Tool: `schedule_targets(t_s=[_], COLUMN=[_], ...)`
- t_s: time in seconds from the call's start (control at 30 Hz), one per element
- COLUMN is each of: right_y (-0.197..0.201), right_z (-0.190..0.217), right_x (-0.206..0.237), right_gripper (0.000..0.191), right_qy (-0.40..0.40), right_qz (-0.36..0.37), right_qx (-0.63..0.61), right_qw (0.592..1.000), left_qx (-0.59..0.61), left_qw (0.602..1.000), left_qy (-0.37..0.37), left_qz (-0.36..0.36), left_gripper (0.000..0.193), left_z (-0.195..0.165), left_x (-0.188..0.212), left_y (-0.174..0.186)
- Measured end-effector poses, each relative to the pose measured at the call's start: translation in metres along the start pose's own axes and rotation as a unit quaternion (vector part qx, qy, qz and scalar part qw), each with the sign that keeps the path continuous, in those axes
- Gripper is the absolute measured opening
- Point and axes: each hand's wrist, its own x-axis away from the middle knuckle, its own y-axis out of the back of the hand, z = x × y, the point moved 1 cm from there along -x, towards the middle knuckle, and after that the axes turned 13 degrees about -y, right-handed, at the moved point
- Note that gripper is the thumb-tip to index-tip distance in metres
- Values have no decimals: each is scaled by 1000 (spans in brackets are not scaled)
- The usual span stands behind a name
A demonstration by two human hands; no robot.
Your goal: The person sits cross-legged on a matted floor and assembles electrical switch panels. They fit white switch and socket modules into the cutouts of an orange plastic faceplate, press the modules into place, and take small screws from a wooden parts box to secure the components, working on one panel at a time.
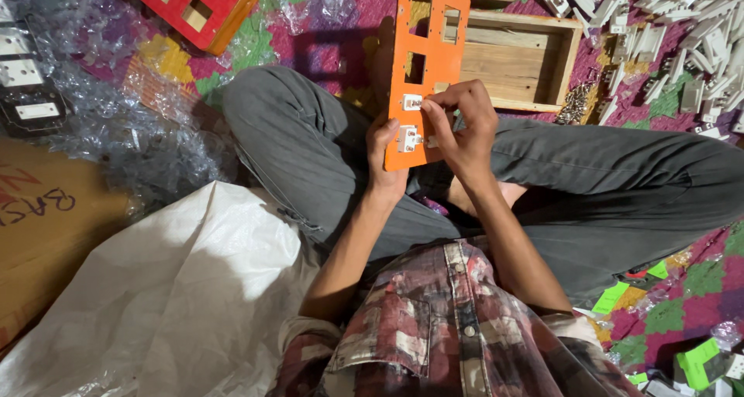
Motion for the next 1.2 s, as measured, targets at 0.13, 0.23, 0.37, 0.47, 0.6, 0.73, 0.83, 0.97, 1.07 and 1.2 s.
schedule_targets(t_s=[0.13,0.23,0.37,0.47,0.6,0.73,0.83,0.97,1.07,1.2], right_y=[-4,-7,-5,-1,1,-2,-3,-2,-6,-5], right_z=[-7,-11,-10,-9,-12,-15,-15,-18,-23,-25], right_x=[2,2,2,3,6,4,6,7,8,10], right_gripper=[15,20,30,39,41,25,34,39,20,34], right_qy=[-40,-87,-62,-18,-12,-21,-48,-19,0,-38], right_qz=[-2,-7,16,68,131,110,106,119,119,95], right_qx=[2,7,-29,1,-35,-75,-72,-53,-114,-68], right_qw=[999,996,998,998,991,991,991,991,986,992], left_qx=[4,25,86,135,167,171,173,173,167,173], left_qw=[1000,1000,995,990,984,984,983,983,985,984], left_qy=[-2,18,51,44,52,41,36,48,49,37], left_qz=[12,3,-16,-20,-44,-37,-44,-44,1,-19], left_gripper=[53,53,57,59,59,60,60,61,63,61], left_z=[1,4,8,9,6,4,3,0,-1,-1], left_x=[-1,1,3,0,1,-1,0,1,1,-1], left_y=[2,7,15,19,21,18,15,13,10,10])
